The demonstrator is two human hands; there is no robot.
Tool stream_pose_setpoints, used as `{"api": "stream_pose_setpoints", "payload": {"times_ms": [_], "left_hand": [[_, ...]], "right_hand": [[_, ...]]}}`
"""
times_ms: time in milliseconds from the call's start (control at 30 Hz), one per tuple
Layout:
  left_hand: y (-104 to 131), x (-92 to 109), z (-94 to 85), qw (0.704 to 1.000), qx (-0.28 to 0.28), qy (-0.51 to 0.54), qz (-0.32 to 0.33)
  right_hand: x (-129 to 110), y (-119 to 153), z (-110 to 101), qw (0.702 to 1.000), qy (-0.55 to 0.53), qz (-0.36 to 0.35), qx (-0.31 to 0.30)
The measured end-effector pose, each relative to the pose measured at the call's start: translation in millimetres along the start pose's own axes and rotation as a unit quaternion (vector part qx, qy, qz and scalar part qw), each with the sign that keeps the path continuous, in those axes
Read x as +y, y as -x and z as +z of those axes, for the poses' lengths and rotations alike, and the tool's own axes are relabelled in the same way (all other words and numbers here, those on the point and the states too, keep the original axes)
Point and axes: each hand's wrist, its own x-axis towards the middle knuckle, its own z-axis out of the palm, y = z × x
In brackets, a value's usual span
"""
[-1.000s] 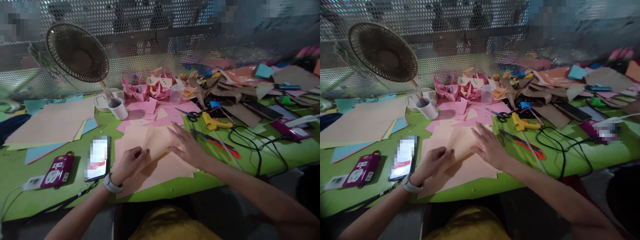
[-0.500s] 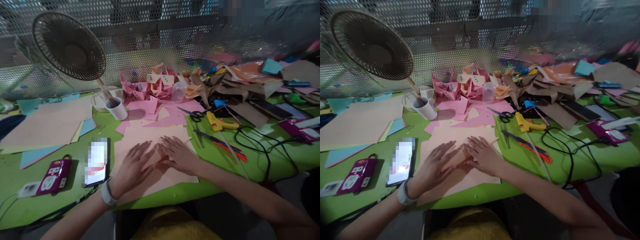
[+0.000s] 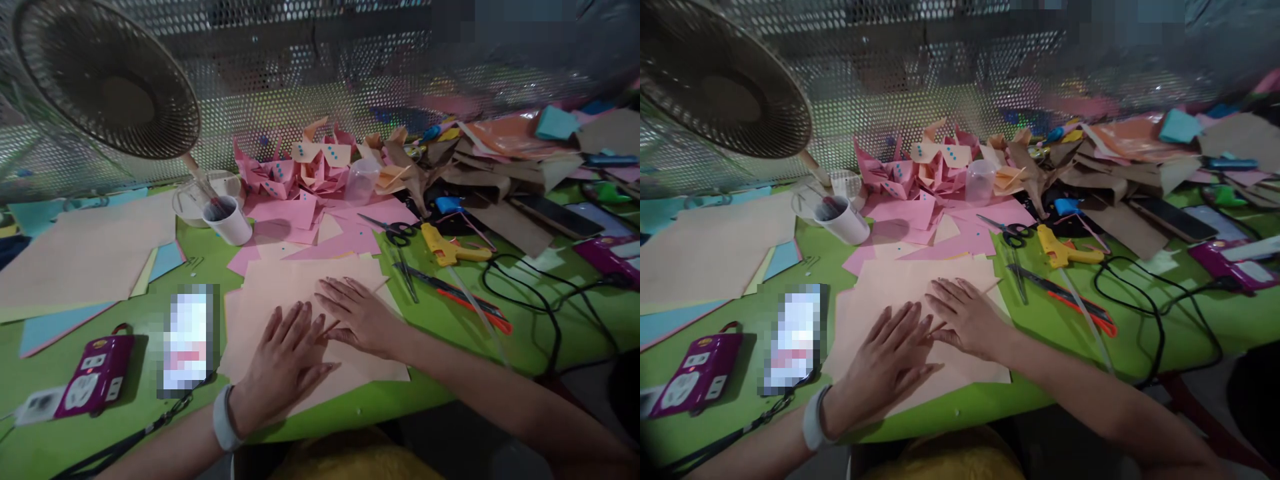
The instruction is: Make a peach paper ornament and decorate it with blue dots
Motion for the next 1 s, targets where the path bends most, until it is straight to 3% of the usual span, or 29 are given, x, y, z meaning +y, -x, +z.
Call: {"api": "stream_pose_setpoints", "payload": {"times_ms": [133,500,1000], "left_hand": [[0.7,0.9,-1.5,1.000,0.014,-0.001,0.003],[1.2,-1.1,-4.3,1.000,-0.023,-0.004,0.010],[-3.9,-1.4,-9.3,0.999,-0.027,-0.023,0.007]], "right_hand": [[0.3,-1.0,-0.9,1.000,-0.008,-0.006,0.001],[0.5,-1.7,-2.6,1.000,-0.004,-0.009,-0.003],[-1.2,-2.0,-1.7,1.000,0.001,0.004,0.004]]}}
